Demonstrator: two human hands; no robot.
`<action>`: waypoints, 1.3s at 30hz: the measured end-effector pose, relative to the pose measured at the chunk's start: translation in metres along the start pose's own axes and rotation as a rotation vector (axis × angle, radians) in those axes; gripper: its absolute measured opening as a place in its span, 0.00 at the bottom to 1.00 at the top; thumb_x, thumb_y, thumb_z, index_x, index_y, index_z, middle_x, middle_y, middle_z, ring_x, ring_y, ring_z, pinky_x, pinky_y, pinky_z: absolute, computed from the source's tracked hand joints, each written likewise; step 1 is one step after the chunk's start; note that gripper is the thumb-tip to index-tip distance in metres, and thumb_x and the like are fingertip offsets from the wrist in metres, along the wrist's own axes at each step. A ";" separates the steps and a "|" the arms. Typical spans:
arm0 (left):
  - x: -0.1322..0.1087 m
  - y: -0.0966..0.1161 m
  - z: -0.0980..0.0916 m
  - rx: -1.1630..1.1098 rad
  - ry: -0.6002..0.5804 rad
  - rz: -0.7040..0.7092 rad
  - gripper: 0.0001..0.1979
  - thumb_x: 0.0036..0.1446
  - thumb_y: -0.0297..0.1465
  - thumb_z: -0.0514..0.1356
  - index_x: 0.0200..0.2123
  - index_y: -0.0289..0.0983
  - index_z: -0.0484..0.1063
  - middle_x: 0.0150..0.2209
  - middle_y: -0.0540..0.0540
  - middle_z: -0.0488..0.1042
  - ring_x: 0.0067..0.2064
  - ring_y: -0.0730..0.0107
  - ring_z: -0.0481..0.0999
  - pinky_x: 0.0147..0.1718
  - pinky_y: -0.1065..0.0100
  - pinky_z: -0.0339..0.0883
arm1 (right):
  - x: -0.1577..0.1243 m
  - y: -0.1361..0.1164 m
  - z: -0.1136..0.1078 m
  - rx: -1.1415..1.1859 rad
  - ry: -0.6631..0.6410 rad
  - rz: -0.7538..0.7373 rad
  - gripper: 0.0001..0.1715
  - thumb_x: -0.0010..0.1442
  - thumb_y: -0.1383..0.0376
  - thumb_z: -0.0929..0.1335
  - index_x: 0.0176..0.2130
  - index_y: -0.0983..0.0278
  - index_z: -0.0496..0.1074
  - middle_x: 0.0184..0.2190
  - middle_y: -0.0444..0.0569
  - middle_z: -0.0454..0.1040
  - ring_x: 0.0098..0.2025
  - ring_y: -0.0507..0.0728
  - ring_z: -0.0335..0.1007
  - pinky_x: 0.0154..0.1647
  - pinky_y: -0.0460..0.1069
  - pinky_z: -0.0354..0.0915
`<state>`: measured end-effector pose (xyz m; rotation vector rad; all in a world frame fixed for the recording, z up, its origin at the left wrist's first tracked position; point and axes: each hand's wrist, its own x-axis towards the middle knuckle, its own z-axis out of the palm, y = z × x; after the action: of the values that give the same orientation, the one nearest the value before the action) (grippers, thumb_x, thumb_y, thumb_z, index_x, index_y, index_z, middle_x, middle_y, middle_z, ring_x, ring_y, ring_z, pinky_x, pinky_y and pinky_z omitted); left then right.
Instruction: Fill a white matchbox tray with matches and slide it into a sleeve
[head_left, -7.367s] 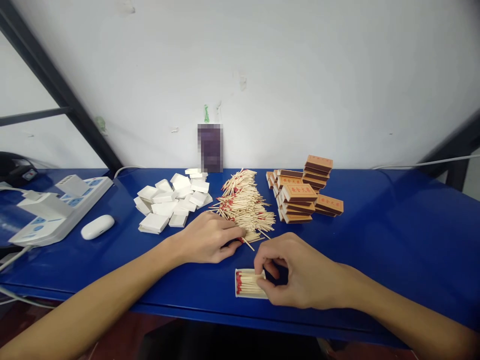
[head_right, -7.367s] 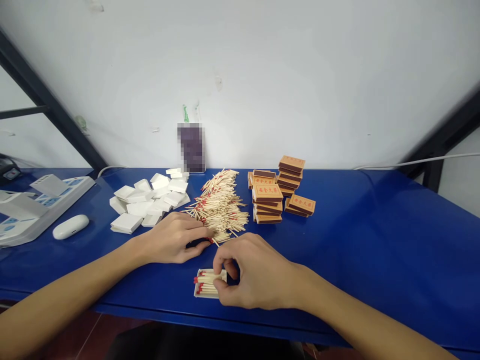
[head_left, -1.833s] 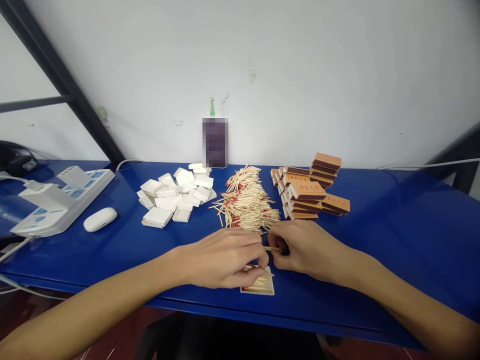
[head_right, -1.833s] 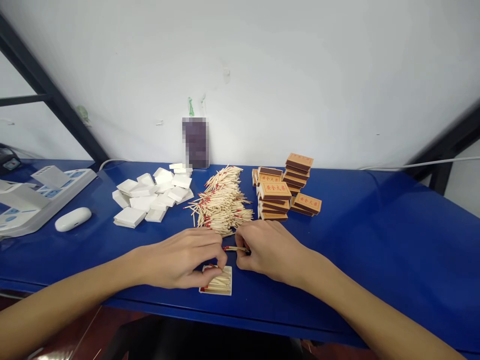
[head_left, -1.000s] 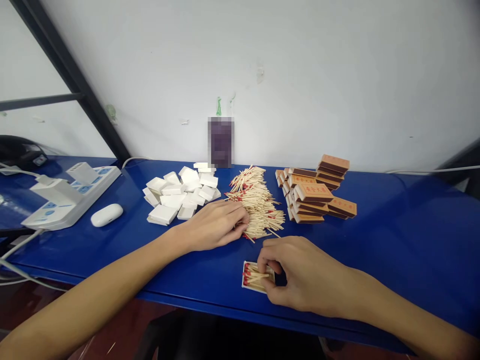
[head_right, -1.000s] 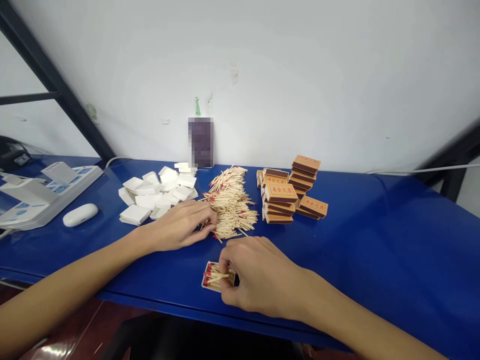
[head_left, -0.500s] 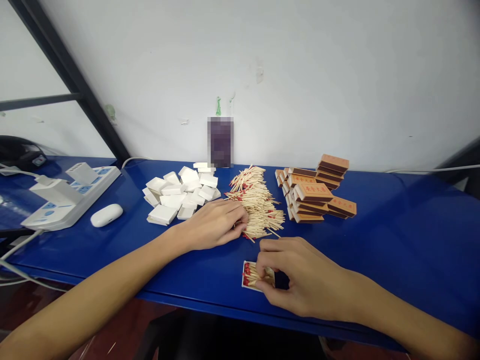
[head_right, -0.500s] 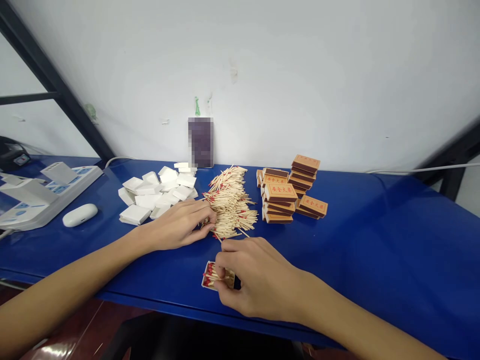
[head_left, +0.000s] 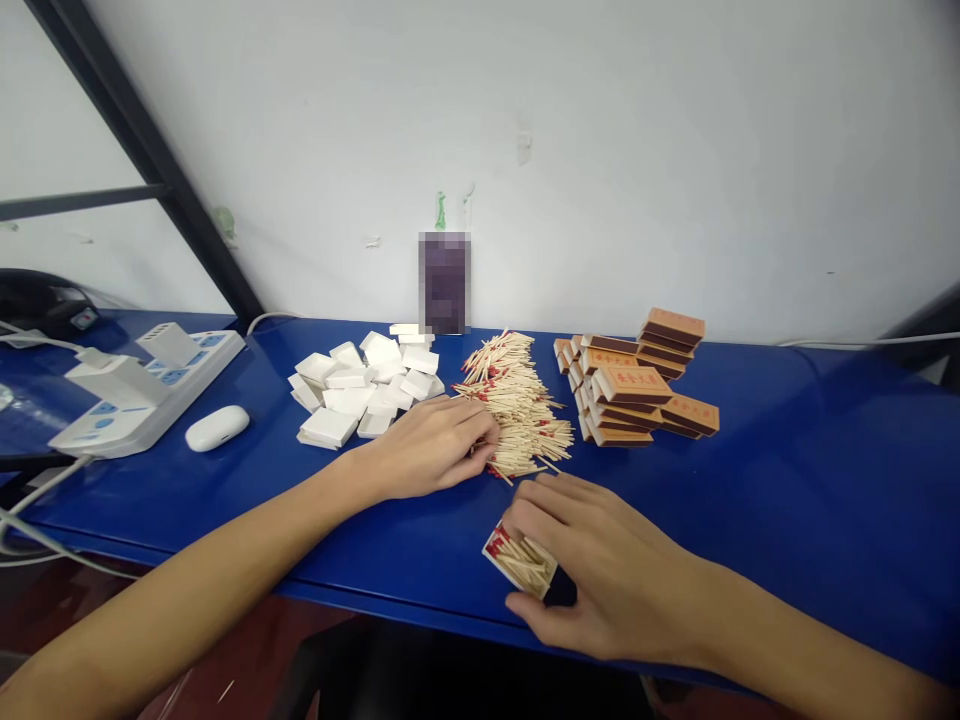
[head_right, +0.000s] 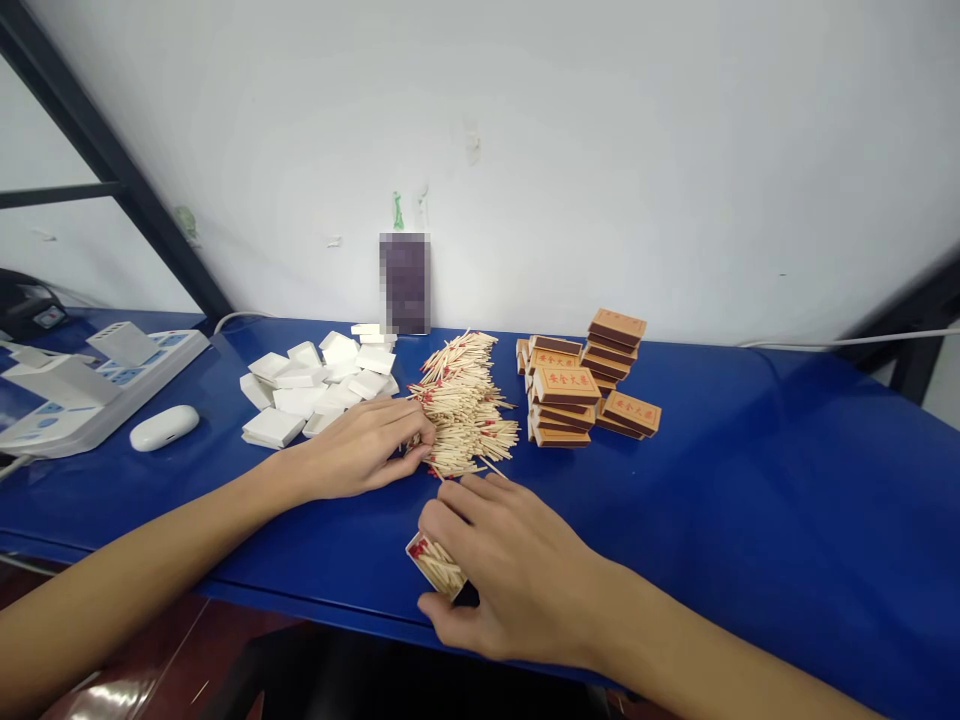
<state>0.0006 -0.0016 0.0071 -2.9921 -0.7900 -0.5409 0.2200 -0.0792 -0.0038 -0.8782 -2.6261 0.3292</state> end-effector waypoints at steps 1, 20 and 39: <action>0.000 0.000 0.000 -0.002 0.001 -0.001 0.07 0.67 0.29 0.51 0.37 0.36 0.67 0.35 0.47 0.72 0.34 0.69 0.69 0.37 0.66 0.62 | -0.001 0.000 0.002 -0.002 0.001 -0.017 0.09 0.55 0.63 0.69 0.36 0.63 0.67 0.34 0.49 0.72 0.35 0.57 0.65 0.40 0.53 0.62; -0.001 -0.001 0.002 -0.020 -0.040 0.045 0.06 0.66 0.29 0.51 0.37 0.36 0.66 0.35 0.47 0.72 0.35 0.69 0.69 0.37 0.66 0.61 | -0.006 0.015 -0.004 0.204 -0.108 -0.038 0.10 0.59 0.65 0.70 0.31 0.62 0.63 0.40 0.48 0.72 0.40 0.54 0.66 0.44 0.51 0.64; 0.000 0.011 0.008 -0.028 -0.120 0.216 0.06 0.64 0.30 0.55 0.37 0.36 0.71 0.33 0.48 0.74 0.34 0.69 0.72 0.36 0.67 0.64 | 0.001 0.036 0.002 -0.082 0.142 0.139 0.04 0.63 0.65 0.67 0.34 0.62 0.69 0.26 0.43 0.70 0.26 0.52 0.64 0.28 0.47 0.57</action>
<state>0.0081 -0.0104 0.0000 -3.1059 -0.4565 -0.3715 0.2378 -0.0502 -0.0167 -1.0735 -2.4688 0.1877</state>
